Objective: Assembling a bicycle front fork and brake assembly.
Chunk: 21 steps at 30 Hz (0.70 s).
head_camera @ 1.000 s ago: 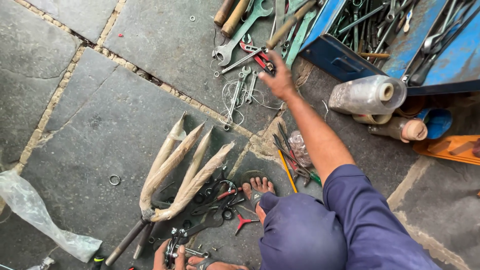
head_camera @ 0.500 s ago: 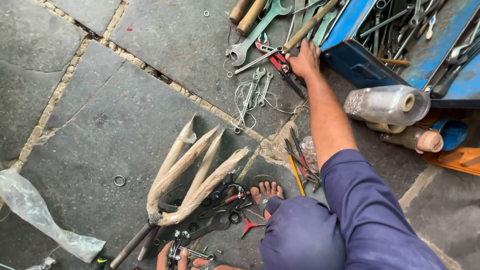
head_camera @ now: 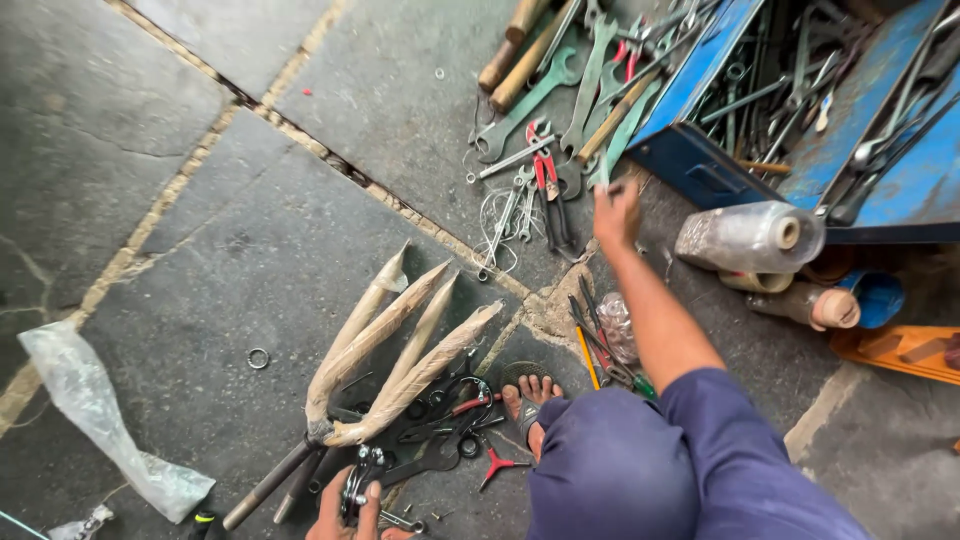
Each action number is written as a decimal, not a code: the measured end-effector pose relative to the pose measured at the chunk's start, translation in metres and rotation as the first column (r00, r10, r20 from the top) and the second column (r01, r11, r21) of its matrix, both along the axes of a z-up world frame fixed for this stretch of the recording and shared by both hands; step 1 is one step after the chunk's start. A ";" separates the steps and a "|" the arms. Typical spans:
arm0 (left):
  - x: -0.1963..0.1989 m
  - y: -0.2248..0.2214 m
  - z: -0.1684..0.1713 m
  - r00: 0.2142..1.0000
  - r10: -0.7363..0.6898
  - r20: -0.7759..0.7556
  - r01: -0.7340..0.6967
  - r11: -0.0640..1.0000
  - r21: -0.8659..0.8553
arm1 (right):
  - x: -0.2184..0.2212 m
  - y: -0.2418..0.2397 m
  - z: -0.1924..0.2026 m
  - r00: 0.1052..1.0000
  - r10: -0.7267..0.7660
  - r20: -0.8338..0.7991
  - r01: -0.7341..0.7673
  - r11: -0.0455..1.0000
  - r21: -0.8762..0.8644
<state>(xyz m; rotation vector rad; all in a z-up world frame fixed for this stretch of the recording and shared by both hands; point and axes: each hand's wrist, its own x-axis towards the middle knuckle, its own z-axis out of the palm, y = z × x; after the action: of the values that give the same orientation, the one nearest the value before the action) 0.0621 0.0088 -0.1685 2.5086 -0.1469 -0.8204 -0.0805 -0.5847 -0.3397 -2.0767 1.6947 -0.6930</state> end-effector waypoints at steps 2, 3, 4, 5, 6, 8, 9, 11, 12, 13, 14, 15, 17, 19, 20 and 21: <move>0.005 -0.016 0.028 0.999 -0.033 0.039 0.038 0.987 -0.156 | -0.011 0.035 0.022 0.855 -0.257 0.450 -0.019 0.851 0.524; 0.006 -0.025 0.042 0.998 -0.025 0.053 0.034 0.985 -0.170 | -0.029 0.051 0.018 0.851 -0.245 0.465 -0.032 0.859 0.512; 0.006 -0.033 0.057 0.998 -0.023 0.066 0.038 0.975 -0.221 | -0.048 0.067 0.013 0.787 -0.318 0.529 -0.136 0.748 0.650; 0.005 -0.040 0.072 0.997 -0.017 0.079 0.038 0.961 -0.273 | -0.066 0.082 0.008 0.722 -0.392 0.570 -0.259 0.611 0.748; 0.005 -0.043 0.076 0.996 -0.004 0.091 0.031 0.958 -0.286 | -0.069 0.097 0.027 0.719 -0.376 0.585 -0.275 0.618 0.736; -0.003 -0.042 0.086 0.979 -0.006 0.204 0.086 0.919 -0.385 | -0.091 0.135 0.065 0.586 -0.537 0.607 -0.367 0.492 0.789; -0.005 -0.045 0.100 0.980 0.004 0.199 0.074 0.920 -0.385 | -0.097 0.146 0.090 0.594 -0.531 0.604 -0.368 0.488 0.791; -0.006 -0.051 0.127 0.997 0.043 0.067 -0.011 0.910 -0.415 | -0.108 0.169 0.138 0.599 -0.319 0.734 -0.456 0.618 0.640; -0.010 -0.048 0.130 0.996 0.050 0.068 -0.017 0.907 -0.421 | -0.110 0.161 0.156 0.600 -0.311 0.737 -0.461 0.619 0.636; -0.012 -0.045 0.132 0.997 0.074 0.005 -0.059 0.834 -0.548 | -0.109 0.154 0.172 0.609 -0.149 0.779 -0.489 0.702 0.517; -0.014 -0.042 0.135 0.994 0.088 -0.061 -0.106 0.743 -0.660 | -0.108 0.147 0.189 0.612 0.017 0.791 -0.519 0.763 0.385; -0.016 -0.037 0.140 0.994 0.093 -0.059 -0.108 0.738 -0.666 | -0.106 0.138 0.218 0.610 0.026 0.792 -0.525 0.763 0.378; -0.019 -0.029 0.149 0.971 0.119 -0.209 -0.238 0.611 -0.756 | -0.099 0.120 0.276 0.583 0.258 0.771 -0.609 0.767 0.204; -0.022 -0.017 0.147 0.963 0.126 -0.237 -0.268 0.510 -0.817 | -0.086 0.130 0.342 0.574 0.403 0.713 -0.652 0.752 0.100; -0.024 -0.011 0.144 0.957 0.123 -0.263 -0.290 0.413 -0.863 | -0.077 0.135 0.374 0.560 0.526 0.640 -0.689 0.725 0.006; -0.028 -0.010 0.156 0.952 0.145 -0.269 -0.305 0.404 -0.862 | -0.071 0.150 0.395 0.551 0.540 0.636 -0.706 0.708 0.009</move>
<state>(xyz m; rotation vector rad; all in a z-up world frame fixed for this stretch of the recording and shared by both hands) 0.0341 -0.0013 -0.0126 1.3654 -0.1349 -0.5686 -0.1517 -0.4349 0.0555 -1.8009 0.5596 -0.7072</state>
